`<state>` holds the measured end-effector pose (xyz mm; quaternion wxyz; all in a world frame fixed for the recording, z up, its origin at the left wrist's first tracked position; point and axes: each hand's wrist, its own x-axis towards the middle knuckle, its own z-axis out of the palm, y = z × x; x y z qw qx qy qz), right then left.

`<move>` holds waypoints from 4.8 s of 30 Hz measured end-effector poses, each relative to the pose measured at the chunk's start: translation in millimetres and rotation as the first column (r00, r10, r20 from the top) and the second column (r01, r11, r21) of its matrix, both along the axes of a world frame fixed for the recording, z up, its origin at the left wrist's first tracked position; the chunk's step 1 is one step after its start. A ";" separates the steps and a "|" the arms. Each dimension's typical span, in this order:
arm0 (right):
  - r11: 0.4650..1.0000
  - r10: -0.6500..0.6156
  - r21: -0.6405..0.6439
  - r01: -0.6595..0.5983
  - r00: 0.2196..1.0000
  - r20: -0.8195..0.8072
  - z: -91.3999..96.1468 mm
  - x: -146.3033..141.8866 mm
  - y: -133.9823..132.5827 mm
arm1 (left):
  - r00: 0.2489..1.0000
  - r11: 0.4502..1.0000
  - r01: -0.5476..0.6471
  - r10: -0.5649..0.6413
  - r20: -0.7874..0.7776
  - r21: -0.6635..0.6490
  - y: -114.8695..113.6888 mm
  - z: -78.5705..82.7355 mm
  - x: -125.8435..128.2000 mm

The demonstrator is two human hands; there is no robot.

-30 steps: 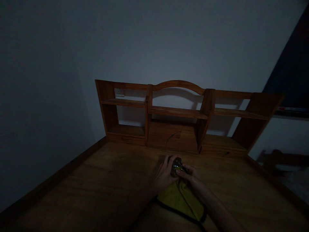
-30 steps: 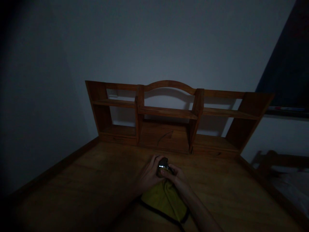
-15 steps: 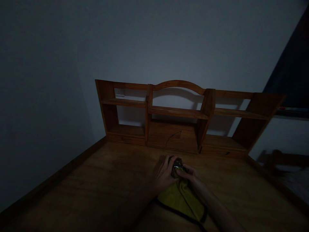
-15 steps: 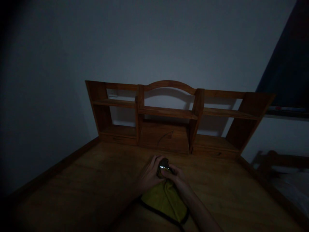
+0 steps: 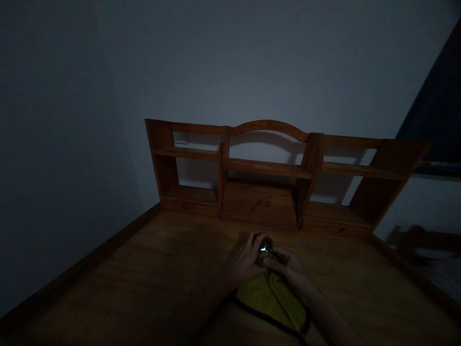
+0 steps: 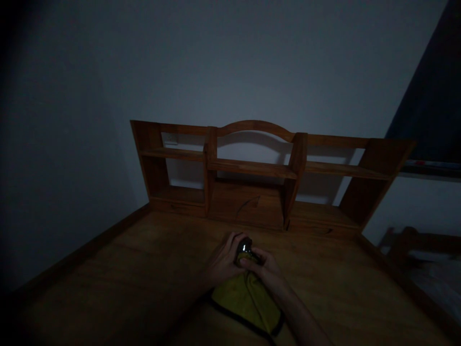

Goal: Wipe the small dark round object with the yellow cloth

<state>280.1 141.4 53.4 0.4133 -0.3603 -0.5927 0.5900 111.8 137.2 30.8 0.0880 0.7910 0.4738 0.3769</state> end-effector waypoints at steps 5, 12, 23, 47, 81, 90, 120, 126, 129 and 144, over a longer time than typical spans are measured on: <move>0.999 -0.025 0.028 0.023 0.996 0.083 -0.8 2.2 2.2 | 1.000 1.000 0.002 -0.002 -0.002 0.004 -0.4 1.7 -1.3; 1.000 -0.009 0.019 0.007 0.994 0.105 -3.1 3.1 4.4 | 1.000 1.000 -0.003 0.003 -0.011 0.003 -0.3 0.4 -1.4; 0.998 -0.006 0.062 0.001 0.997 0.082 -12.7 3.5 9.2 | 1.000 1.000 0.000 0.001 -0.028 0.028 -2.2 2.8 -2.6; 0.998 0.012 0.057 -0.018 0.994 0.111 -3.8 3.1 5.0 | 0.999 1.000 -0.009 0.010 -0.035 0.003 -1.1 2.1 -1.5; 0.999 -0.026 0.040 0.023 0.996 0.090 -7.3 3.8 8.2 | 0.997 1.000 0.008 -0.008 -0.080 0.009 0.0 1.3 -2.7; 0.996 -0.079 0.056 0.074 0.992 0.098 -3.6 0.7 7.4 | 1.000 1.000 0.018 -0.018 -0.021 -0.010 0.0 1.0 -1.5; 0.806 -0.290 0.588 0.064 0.910 0.298 -32.4 4.0 12.5 | 0.987 0.999 0.033 -0.035 0.157 0.018 4.0 1.2 5.0; 0.877 -0.200 0.479 0.034 0.932 0.301 -18.5 0.4 5.6 | 0.988 0.998 -0.025 0.017 0.152 0.051 3.5 1.6 4.9; 0.880 -0.196 0.473 0.039 0.937 0.288 -11.4 -1.1 1.5 | 0.989 0.995 -0.055 0.043 0.144 0.079 2.8 2.8 4.6; 0.787 -0.255 0.614 0.064 0.940 0.228 -8.2 4.0 -0.4 | 0.983 0.972 -0.176 0.165 0.078 0.157 -2.6 13.7 4.2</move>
